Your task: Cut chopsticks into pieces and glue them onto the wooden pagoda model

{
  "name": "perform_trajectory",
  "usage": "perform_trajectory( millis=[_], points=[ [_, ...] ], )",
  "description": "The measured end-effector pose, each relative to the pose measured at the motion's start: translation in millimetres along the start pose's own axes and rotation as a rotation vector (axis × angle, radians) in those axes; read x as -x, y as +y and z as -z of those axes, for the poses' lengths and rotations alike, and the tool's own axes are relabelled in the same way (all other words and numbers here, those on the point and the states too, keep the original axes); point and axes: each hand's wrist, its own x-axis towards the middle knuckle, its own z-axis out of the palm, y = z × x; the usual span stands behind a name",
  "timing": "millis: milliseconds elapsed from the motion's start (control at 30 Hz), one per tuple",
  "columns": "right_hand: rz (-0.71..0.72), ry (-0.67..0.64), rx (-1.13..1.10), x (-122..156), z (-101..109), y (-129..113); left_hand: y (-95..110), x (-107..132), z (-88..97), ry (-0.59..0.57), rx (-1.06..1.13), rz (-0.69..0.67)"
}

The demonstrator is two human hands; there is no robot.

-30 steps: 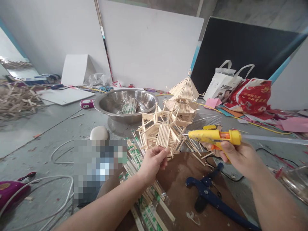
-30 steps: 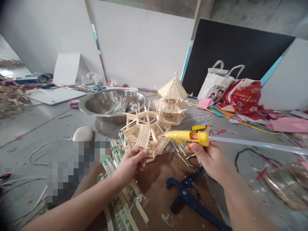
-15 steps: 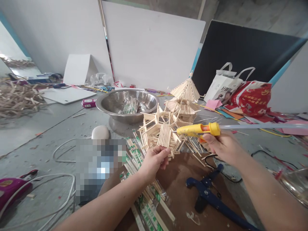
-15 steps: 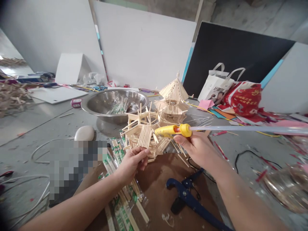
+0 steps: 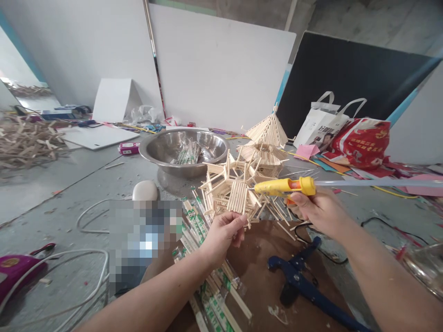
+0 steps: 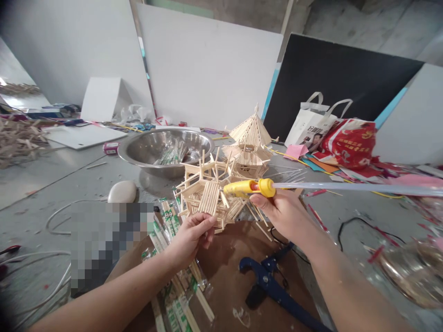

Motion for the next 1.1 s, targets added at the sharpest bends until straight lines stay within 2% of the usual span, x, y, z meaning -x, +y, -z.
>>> perform_trajectory(
  millis=[233,400,500,600,633,700,767,833,933,1000,1100],
  points=[
    [0.043,0.067,0.091,9,7,-1,-5,13,-12.2,0.002,0.139,0.070],
    [-0.025,0.073,0.089,18,10,2,-7,15,-15.7,0.059,0.129,0.081],
    [-0.075,0.056,0.035,23,10,8,-12,15,-16.0,0.042,0.023,0.114],
    [-0.098,0.026,-0.005,28,8,16,-17,21,-18.1,-0.082,-0.234,0.150],
    [-0.104,0.018,-0.015,30,7,19,-18,24,-19.0,-0.116,-0.333,0.120],
    [-0.117,0.013,-0.032,33,6,22,-18,29,-20.2,-0.167,-0.531,-0.058],
    [-0.135,0.018,-0.043,35,6,23,-17,31,-20.3,-0.150,-0.629,-0.189],
    [-0.154,0.023,-0.054,36,7,21,-14,30,-19.2,-0.071,-0.591,-0.158],
    [-0.172,0.037,-0.056,36,8,19,-7,23,-16.7,0.062,-0.338,0.043],
    [-0.165,0.044,-0.039,37,10,19,-1,18,-15.3,0.071,-0.155,0.099],
    [-0.144,0.042,-0.016,37,11,21,6,14,-14.2,0.048,0.064,0.092]
  ],
)
